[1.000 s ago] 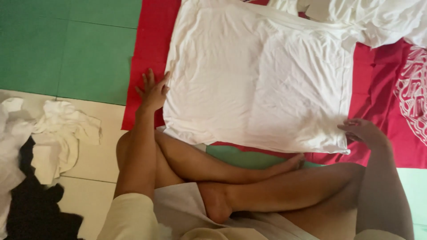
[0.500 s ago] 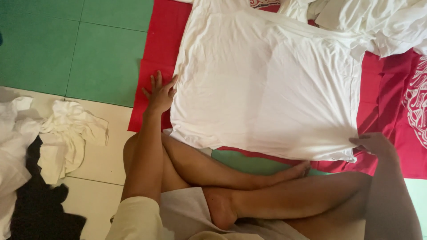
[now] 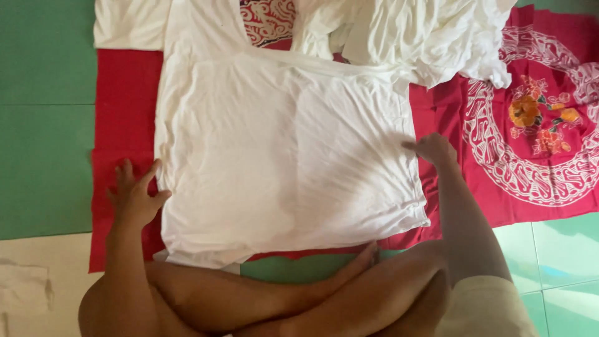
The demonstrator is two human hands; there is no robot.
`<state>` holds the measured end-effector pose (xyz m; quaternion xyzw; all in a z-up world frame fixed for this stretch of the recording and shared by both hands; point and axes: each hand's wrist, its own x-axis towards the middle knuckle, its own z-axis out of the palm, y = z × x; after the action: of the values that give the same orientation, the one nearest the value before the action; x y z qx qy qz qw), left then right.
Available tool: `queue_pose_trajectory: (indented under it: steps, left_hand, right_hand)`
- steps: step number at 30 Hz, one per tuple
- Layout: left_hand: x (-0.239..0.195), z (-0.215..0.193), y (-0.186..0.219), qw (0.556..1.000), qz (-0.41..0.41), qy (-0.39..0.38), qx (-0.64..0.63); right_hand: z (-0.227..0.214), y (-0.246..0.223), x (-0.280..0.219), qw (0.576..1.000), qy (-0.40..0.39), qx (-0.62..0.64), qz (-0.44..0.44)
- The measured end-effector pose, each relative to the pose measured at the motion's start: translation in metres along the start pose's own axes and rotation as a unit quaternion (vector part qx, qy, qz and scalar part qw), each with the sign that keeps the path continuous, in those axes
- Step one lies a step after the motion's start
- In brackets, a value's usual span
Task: The person sits on the floor and folds white shirts one by one. They smooth the fabric, fold the sleeves and sides, and stack the folded shirts on a red patterned cloth.
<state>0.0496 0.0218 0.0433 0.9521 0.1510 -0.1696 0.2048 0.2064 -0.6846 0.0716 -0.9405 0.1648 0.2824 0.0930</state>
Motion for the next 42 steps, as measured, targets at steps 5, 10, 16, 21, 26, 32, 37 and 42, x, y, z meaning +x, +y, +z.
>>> queue_pose_trajectory:
  steps: [5, 10, 16, 21, 26, 32, 37, 42]
  left_hand:
    - [0.005, -0.004, 0.003, 1.0, 0.022, -0.001, 0.001]
    - [0.01, 0.0, -0.005, 1.0, 0.015, -0.007, 0.007]
    - [0.011, -0.006, -0.003, 0.999, -0.029, -0.028, 0.036]
    - [0.009, -0.008, -0.003, 0.998, -0.042, -0.036, 0.034]
    - [0.012, -0.009, 0.007, 0.996, -0.056, -0.051, 0.054]
    - [0.012, -0.004, 0.002, 0.998, -0.027, -0.033, 0.034]
    - [0.009, -0.005, 0.002, 1.0, -0.012, -0.024, 0.014]
    - [-0.01, -0.02, 0.026, 1.0, -0.024, 0.019, -0.001]
  right_hand:
    - [-0.009, -0.032, 0.054, 0.975, 0.158, 0.154, -0.002]
    - [-0.019, -0.054, 0.118, 0.901, 0.277, 0.323, -0.087]
    - [-0.022, -0.073, 0.18, 0.865, 0.323, 0.371, -0.093]
    - [-0.038, -0.119, 0.138, 0.768, 0.282, 0.575, -0.02]
    - [-0.003, -0.111, 0.142, 0.76, 0.286, 0.572, -0.115]
    - [0.039, -0.122, 0.08, 0.812, 0.417, 0.282, -0.297]
    - [0.062, -0.129, 0.048, 0.922, 0.223, 0.024, -0.315]
    - [0.063, -0.087, 0.028, 0.939, 0.227, -0.029, -0.255]
